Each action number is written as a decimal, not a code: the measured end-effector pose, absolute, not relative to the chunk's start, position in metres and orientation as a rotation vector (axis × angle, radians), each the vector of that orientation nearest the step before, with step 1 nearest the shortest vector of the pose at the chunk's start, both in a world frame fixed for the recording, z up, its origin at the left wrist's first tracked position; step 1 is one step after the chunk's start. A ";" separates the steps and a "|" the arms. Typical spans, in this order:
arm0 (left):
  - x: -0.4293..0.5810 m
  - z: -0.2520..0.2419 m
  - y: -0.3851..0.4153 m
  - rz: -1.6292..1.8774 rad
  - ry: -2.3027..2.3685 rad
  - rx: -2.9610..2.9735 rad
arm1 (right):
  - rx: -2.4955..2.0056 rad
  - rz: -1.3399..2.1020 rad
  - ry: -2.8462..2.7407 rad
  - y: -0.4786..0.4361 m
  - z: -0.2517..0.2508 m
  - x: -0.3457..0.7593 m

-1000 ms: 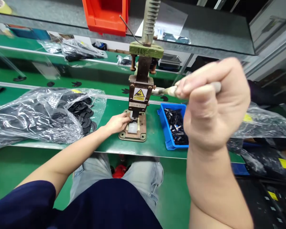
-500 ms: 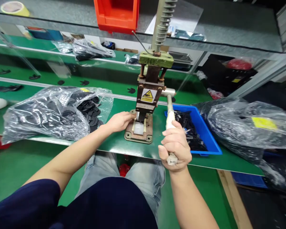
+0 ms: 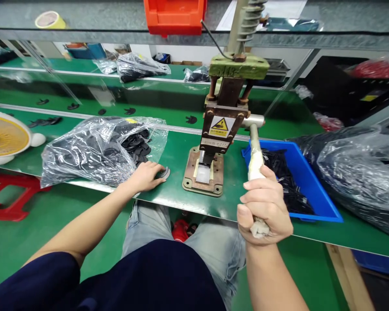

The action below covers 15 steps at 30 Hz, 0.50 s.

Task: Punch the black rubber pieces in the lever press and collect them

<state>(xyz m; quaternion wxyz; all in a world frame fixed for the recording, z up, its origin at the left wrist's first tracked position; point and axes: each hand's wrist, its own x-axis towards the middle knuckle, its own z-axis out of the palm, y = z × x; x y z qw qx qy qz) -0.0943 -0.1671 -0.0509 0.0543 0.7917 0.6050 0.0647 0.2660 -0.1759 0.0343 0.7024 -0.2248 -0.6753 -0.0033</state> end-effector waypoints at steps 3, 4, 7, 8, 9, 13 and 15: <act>-0.087 -0.052 -0.164 0.265 1.780 2.301 | -0.504 -0.009 -1.509 -0.176 0.035 0.265; -0.085 -0.052 -0.163 0.283 1.748 2.280 | -0.505 -0.006 -1.506 -0.176 0.035 0.264; -0.077 -0.049 -0.161 0.411 1.674 2.257 | -0.508 0.009 -1.505 -0.179 0.036 0.264; -0.074 -0.048 -0.159 0.487 1.661 2.228 | -0.506 0.014 -1.513 -0.180 0.036 0.264; -0.070 -0.047 -0.157 0.565 1.648 2.172 | -0.504 0.021 -1.526 -0.180 0.036 0.265; -0.054 -0.044 -0.141 0.759 1.555 1.855 | -0.510 0.032 -1.556 -0.183 0.035 0.268; -0.044 -0.043 -0.131 0.796 1.501 1.732 | -0.512 0.037 -1.554 -0.183 0.034 0.269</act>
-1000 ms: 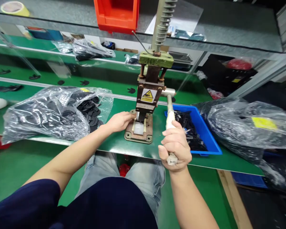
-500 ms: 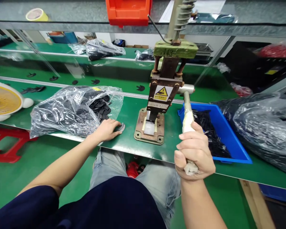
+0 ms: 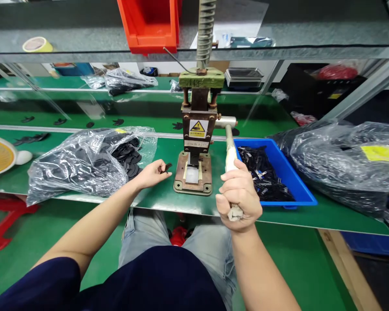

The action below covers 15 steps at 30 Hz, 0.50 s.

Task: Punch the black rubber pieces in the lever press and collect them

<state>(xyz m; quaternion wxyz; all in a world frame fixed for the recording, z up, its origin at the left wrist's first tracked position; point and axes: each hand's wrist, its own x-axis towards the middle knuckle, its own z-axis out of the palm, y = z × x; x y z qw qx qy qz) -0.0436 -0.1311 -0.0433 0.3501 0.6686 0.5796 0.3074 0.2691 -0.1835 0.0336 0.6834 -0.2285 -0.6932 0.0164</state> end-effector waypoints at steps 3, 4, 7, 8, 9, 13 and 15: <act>-0.026 -0.043 -0.116 0.856 1.363 1.506 | -0.506 0.049 -1.553 -0.184 0.032 0.270; -0.019 -0.043 -0.110 0.902 1.319 1.415 | -0.505 0.049 -1.554 -0.184 0.031 0.270; 0.000 -0.044 -0.097 1.048 1.242 1.167 | -0.505 0.044 -1.558 -0.184 0.030 0.270; 0.005 -0.045 -0.093 1.063 1.233 1.109 | -0.506 0.046 -1.559 -0.184 0.030 0.270; 0.010 -0.045 -0.090 1.056 1.225 1.070 | -0.505 0.048 -1.561 -0.184 0.030 0.270; 0.022 -0.045 -0.080 0.951 1.210 1.054 | -0.488 0.052 -1.555 -0.184 0.030 0.270; 0.025 -0.043 -0.078 0.900 1.215 1.076 | -0.481 0.054 -1.550 -0.184 0.030 0.270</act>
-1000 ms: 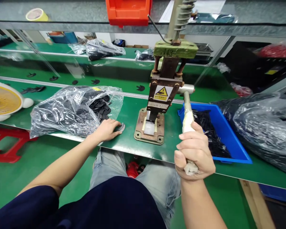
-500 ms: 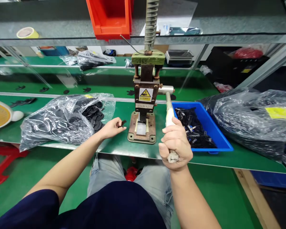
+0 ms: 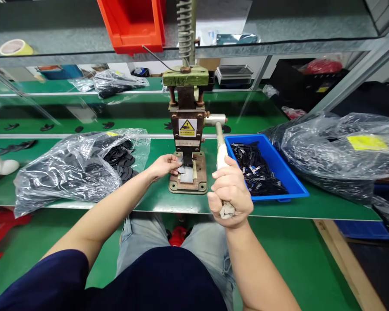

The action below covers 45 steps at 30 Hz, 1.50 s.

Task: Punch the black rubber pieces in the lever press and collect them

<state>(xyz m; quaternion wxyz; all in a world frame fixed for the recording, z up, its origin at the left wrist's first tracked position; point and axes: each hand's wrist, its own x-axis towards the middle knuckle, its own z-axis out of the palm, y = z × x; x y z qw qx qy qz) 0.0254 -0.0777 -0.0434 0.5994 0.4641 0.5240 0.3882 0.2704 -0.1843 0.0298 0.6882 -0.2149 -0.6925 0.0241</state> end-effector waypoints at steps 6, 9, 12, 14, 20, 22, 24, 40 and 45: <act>0.033 -0.035 -0.067 0.758 1.309 1.166 | -0.501 0.055 -1.521 -0.185 0.029 0.268; 0.037 -0.030 -0.060 0.674 1.358 1.227 | -0.528 0.055 -1.492 -0.186 0.029 0.266; 0.040 -0.027 -0.055 0.611 1.400 1.262 | -0.524 0.052 -1.485 -0.186 0.031 0.264; 0.041 -0.026 -0.052 0.583 1.417 1.270 | -0.499 0.041 -1.497 -0.185 0.032 0.264; 0.044 -0.021 -0.062 0.633 1.399 1.246 | -0.487 0.017 -1.536 -0.183 0.036 0.268; 0.044 -0.025 -0.078 0.742 1.343 1.243 | -0.469 0.015 -1.531 -0.181 0.036 0.268; 0.040 -0.032 -0.100 0.863 1.222 1.283 | -0.459 -0.004 -1.505 -0.178 0.036 0.267; -0.164 -0.012 -0.168 0.028 1.748 2.370 | -0.392 -0.075 -1.329 -0.157 0.027 0.257; -0.150 -0.023 -0.172 -0.022 1.741 2.367 | -0.396 -0.061 -1.363 -0.159 0.027 0.259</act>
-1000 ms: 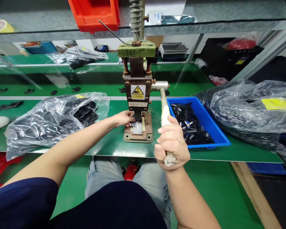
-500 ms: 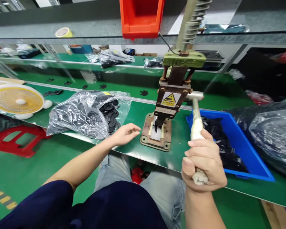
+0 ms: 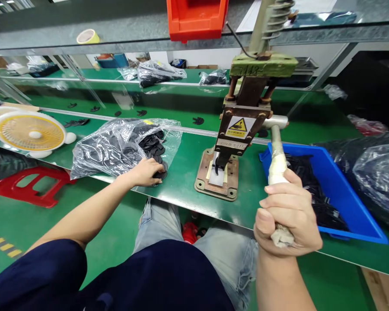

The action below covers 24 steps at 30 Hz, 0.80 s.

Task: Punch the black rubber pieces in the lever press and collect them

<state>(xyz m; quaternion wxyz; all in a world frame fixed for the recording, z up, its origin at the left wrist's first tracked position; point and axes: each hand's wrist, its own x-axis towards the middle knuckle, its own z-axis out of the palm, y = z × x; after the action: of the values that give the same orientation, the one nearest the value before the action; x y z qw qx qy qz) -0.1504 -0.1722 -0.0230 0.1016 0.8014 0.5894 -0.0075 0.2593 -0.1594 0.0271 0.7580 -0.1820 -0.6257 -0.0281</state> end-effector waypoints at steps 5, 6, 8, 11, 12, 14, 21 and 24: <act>-0.138 -0.029 -0.157 0.015 1.669 2.311 | -0.397 -0.066 -1.385 -0.161 0.028 0.260; -0.135 -0.029 -0.153 0.018 1.655 2.308 | -0.396 -0.069 -1.395 -0.161 0.028 0.261; -0.129 -0.027 -0.144 0.013 1.634 2.313 | -0.410 -0.064 -1.401 -0.163 0.029 0.261; -0.128 -0.021 -0.134 0.029 1.644 2.349 | -0.451 -0.051 -1.413 -0.166 0.030 0.261; -0.130 -0.018 -0.133 0.039 1.661 2.365 | -0.452 -0.050 -1.416 -0.166 0.030 0.261; -0.136 -0.014 -0.133 0.030 1.690 2.383 | -0.437 -0.053 -1.408 -0.165 0.030 0.261; -0.147 -0.022 -0.149 -0.092 1.750 2.346 | -0.445 -0.049 -1.368 -0.166 0.030 0.257; -0.143 -0.024 -0.146 -0.074 1.698 2.331 | -0.447 -0.041 -1.373 -0.166 0.030 0.257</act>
<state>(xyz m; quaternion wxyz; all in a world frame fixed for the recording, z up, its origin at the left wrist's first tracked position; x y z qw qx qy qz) -0.1431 -0.1465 -0.0243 0.1281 0.8013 0.5839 -0.0254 0.2571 -0.1664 0.0301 0.7503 -0.2044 -0.6284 -0.0188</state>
